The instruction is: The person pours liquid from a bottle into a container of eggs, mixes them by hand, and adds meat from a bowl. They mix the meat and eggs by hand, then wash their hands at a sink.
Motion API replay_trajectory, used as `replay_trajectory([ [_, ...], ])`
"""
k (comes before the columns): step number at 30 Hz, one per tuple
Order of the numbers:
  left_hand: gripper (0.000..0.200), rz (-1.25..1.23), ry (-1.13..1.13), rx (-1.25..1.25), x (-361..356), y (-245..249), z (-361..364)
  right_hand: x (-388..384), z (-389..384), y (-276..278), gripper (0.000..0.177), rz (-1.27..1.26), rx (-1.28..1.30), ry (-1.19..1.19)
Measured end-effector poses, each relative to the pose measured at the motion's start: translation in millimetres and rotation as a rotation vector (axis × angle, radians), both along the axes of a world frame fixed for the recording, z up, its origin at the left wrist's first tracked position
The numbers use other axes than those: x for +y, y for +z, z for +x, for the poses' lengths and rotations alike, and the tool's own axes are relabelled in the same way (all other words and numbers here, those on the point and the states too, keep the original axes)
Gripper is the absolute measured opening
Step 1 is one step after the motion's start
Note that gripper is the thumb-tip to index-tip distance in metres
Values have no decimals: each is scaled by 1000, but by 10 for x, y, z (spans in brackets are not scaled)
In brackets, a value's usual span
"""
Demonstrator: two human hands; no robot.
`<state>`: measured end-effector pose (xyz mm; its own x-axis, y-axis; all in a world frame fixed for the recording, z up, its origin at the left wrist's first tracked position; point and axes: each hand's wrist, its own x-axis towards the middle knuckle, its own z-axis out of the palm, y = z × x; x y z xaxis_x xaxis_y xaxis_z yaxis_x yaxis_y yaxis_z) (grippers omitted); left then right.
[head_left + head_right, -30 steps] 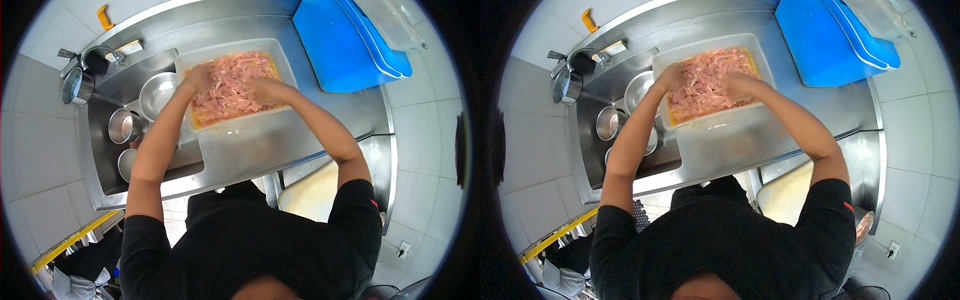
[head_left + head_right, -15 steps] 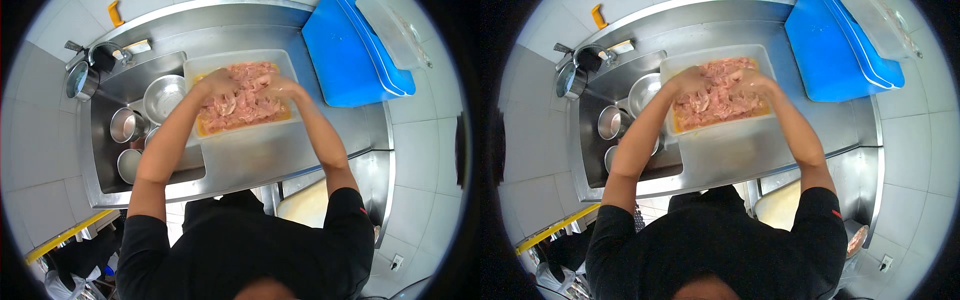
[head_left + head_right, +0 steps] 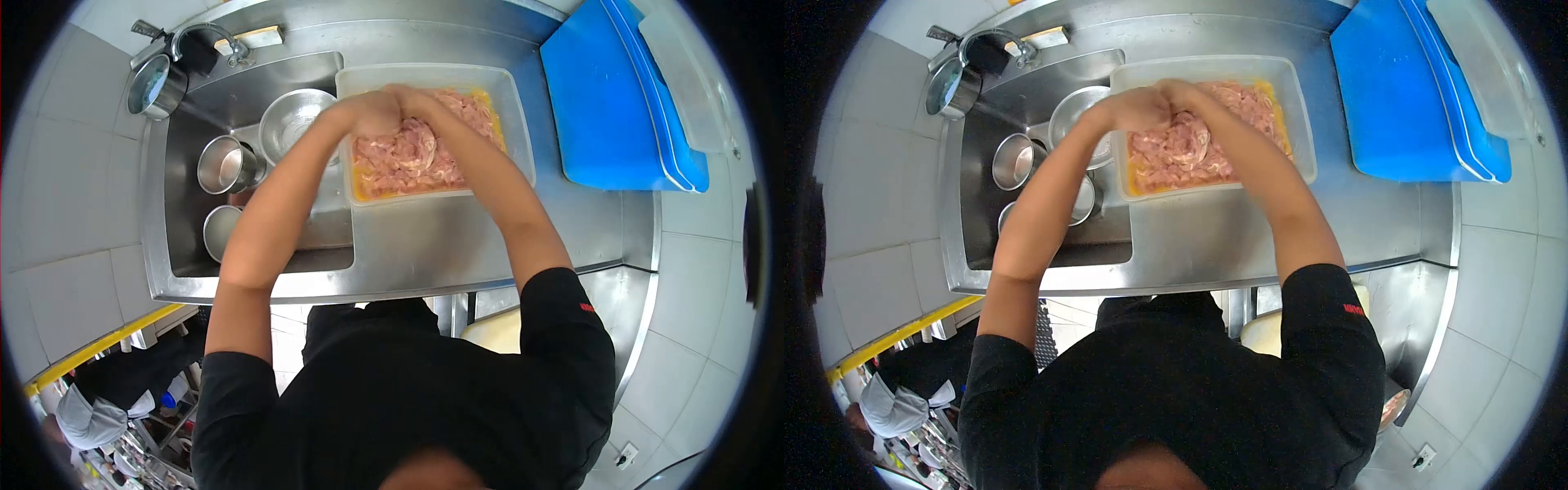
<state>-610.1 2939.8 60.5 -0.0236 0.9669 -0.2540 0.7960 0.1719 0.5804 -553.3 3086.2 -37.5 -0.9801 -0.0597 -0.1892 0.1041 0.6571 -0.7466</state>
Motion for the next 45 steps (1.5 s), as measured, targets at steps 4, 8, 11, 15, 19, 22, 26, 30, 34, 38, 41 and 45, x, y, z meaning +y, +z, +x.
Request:
replay_trajectory([
  [4, 30, -67, 10, 75, -259, 244, -234, -630, 245, 266, 21, 2, -145, -1],
  [8, 32, -77, 43, 19, -321, 76, -31, -527, 861, 774, 19, 445, -221, 254],
  [11, 43, -416, -265, 304, -332, -14, 408, 63, 1408, 702, 20, 386, 84, 100],
  [15, 66, -478, -116, 177, -363, -439, 814, 495, 1846, 904, 35, 388, -544, -200],
  [19, 77, -348, -14, 45, -416, -520, 961, 305, 2020, 668, 56, 354, -899, -139],
  [22, 80, -794, 40, -256, -309, -608, 921, 41, 2042, 507, 65, 565, -518, -111],
  [26, 68, -488, 420, -664, -217, -894, 1065, -203, 1770, 461, 57, 337, -615, -218],
  [30, 37, -200, 553, -1972, 113, -637, 1062, -190, 1669, 558, 26, -877, -494, -718],
  [34, 30, -52, 736, -1877, 260, -28, 830, 200, 1645, 702, 31, -1338, -102, -808],
  [38, 49, -21, 581, -1116, 110, -74, 569, 398, 1710, 695, 49, -821, 72, -929],
  [41, 80, 237, 412, 207, -275, -687, 558, 237, 1688, 405, 62, 360, -187, -804],
  [45, 75, -37, 421, 13, -257, -863, 874, -249, 1363, 276, 64, -34, -391, -764],
])
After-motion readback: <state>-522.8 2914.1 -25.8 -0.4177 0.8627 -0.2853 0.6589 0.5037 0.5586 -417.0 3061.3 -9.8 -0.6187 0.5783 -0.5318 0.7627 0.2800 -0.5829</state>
